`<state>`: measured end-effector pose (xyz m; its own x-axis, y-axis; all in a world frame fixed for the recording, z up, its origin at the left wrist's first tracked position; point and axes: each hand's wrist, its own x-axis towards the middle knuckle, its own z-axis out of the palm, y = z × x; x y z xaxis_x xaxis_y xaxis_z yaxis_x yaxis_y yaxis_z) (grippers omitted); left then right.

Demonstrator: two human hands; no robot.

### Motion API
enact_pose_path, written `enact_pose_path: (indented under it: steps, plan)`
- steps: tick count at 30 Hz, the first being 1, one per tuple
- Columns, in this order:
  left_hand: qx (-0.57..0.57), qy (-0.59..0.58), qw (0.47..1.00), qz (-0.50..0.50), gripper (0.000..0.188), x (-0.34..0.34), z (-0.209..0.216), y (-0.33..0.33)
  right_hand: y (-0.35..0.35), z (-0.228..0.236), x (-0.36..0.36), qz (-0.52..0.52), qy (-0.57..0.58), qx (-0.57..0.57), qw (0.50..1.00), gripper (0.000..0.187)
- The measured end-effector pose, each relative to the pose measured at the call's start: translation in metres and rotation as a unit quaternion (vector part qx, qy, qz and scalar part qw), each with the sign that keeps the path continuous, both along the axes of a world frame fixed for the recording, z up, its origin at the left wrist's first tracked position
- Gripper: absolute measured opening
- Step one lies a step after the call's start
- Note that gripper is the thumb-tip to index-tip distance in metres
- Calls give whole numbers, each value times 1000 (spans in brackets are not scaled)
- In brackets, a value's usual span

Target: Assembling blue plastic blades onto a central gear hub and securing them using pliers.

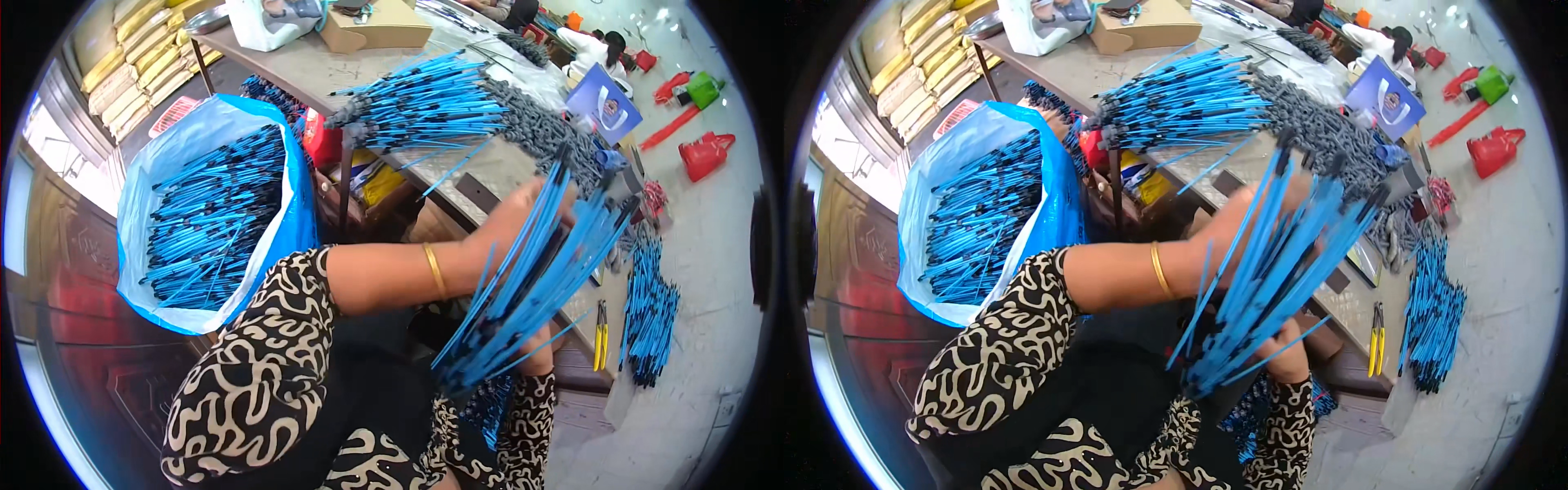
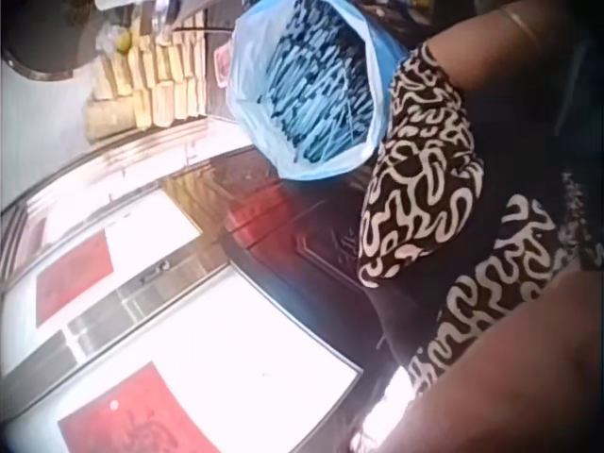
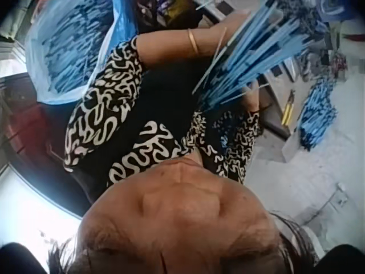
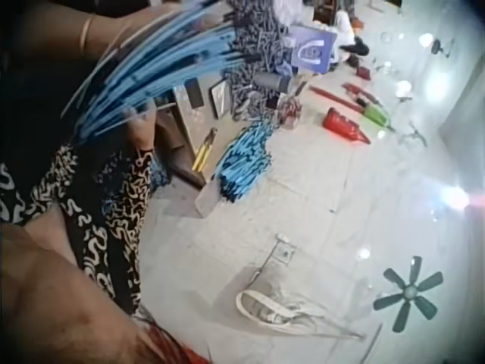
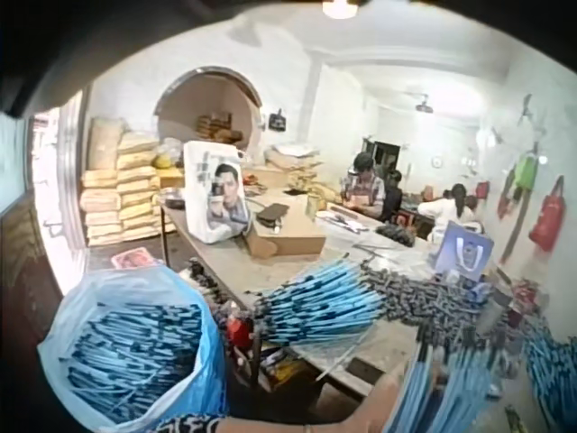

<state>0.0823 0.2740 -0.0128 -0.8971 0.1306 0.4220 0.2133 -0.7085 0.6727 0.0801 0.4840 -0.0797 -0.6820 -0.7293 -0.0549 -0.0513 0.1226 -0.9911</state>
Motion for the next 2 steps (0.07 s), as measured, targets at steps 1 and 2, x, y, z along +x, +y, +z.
enact_pose_path:
  steps: [1,2]
  plan:
    - [9,-93,991,93,46,-9,8,-15,-10,12,-6,-9,-86,39,995,80]
    - [20,-185,966,181,55,-20,18,-34,-18,29,-14,-22,-171,79,982,90]
